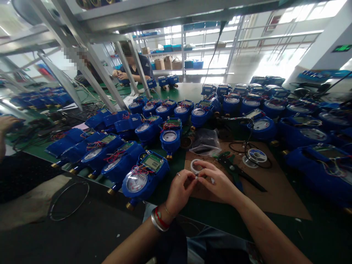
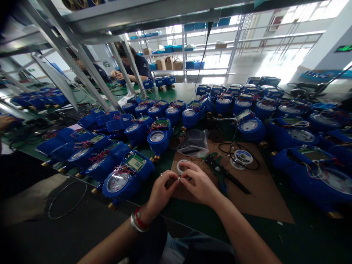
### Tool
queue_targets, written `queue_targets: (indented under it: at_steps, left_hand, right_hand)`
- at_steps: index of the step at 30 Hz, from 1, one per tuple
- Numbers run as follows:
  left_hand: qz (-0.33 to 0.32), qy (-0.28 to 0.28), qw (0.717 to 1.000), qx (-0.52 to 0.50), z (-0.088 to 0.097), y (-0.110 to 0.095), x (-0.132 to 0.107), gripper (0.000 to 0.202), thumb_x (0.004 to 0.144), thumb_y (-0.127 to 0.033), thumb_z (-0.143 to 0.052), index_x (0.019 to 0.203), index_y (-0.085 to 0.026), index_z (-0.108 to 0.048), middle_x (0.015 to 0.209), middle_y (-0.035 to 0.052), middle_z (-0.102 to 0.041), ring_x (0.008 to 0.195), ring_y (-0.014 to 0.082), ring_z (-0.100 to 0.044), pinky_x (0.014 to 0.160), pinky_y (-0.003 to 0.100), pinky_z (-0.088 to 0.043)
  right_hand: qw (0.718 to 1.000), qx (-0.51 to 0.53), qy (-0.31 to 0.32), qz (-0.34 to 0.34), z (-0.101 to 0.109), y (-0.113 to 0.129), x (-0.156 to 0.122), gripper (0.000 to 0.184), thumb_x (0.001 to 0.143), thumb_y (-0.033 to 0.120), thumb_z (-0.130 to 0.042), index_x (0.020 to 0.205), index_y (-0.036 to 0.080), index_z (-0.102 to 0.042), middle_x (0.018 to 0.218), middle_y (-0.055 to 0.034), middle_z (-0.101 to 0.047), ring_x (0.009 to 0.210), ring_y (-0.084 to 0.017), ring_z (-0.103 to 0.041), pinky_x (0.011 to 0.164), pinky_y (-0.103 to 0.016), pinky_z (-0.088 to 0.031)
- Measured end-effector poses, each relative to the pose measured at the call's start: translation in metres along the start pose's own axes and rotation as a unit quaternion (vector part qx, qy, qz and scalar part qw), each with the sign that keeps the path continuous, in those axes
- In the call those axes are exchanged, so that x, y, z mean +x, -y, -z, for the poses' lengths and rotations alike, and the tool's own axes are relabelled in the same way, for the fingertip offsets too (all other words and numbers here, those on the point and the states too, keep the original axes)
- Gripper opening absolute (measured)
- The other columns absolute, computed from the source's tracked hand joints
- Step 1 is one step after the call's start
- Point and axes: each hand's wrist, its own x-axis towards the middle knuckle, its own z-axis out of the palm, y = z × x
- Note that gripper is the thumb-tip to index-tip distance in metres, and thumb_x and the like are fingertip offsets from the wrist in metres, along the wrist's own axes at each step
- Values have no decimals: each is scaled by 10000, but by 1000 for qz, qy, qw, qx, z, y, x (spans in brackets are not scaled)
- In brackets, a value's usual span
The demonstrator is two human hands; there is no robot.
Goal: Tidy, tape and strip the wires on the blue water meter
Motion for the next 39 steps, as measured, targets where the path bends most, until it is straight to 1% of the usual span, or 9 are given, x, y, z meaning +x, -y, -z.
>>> queue_targets:
  at_steps: [6,11,14,20,24,28,33,36,39]
  left_hand:
    - [-7,21,1000,-4,-1,-1,-1,45,860,-155,-604,883,-190,-588,892,19,-637,853,166,-593,786,274,-457]
    - [-9,36,999,-35,-2,1,-2,169,862,-119,-586,1009,-200,-598,1004,29,-669,944,167,-622,860,283,-479]
    - [-15,36,998,-43,-2,2,-3,185,888,-115,-544,1044,-197,-598,1042,40,-676,979,166,-626,888,289,-481]
    - [-11,38,998,-42,-1,2,-3,155,903,-130,-527,1017,-199,-605,999,33,-686,937,156,-637,855,272,-492]
    - [-5,28,999,-32,-2,4,-4,130,889,-128,-540,990,-196,-585,957,32,-676,901,160,-638,816,265,-498]
    - [-3,33,999,-26,-3,5,-4,123,887,-127,-540,983,-193,-578,945,27,-667,886,155,-630,799,257,-493]
    - [-8,35,999,-19,-4,4,-3,109,893,-124,-528,973,-182,-573,941,27,-664,884,150,-623,804,254,-484]
    - [-10,41,999,-22,-5,4,-3,138,882,-104,-526,988,-181,-569,954,27,-664,898,146,-623,817,250,-482]
    - [-4,48,999,-20,-5,4,-4,145,878,-100,-522,986,-184,-571,960,27,-664,899,148,-625,818,250,-482]
  right_hand:
    - [1000,4,14,6,-2,-3,0,117,926,202,-545,884,214,-654,1340,-91,-524,1278,-247,-465,1066,-441,-398]
    - [1000,18,9,-7,-1,-1,1,152,939,192,-513,910,217,-660,1337,-84,-526,1282,-235,-458,1080,-433,-383]
    - [1000,19,8,-10,1,1,1,173,945,176,-486,875,210,-641,1346,-81,-516,1291,-224,-446,1087,-420,-373]
    - [1000,11,11,11,2,2,1,160,939,153,-482,859,208,-610,1347,-83,-509,1290,-220,-444,1079,-418,-383]
    - [999,-22,-1,32,1,4,0,148,923,129,-498,837,202,-594,1339,-88,-514,1299,-233,-428,1080,-429,-377]
    - [998,-50,-8,47,1,5,1,141,913,116,-507,844,201,-595,1325,-90,-526,1295,-242,-427,1079,-445,-373]
    - [995,-73,-7,71,1,3,1,93,907,133,-538,880,194,-603,1313,-103,-528,1286,-254,-430,1069,-467,-380]
    - [994,-84,-8,71,0,2,1,47,892,153,-581,869,190,-597,1322,-108,-523,1304,-265,-408,1077,-474,-376]
    - [993,-91,-10,69,-1,2,-1,49,869,143,-608,860,189,-596,1331,-107,-521,1322,-271,-389,1090,-477,-369]
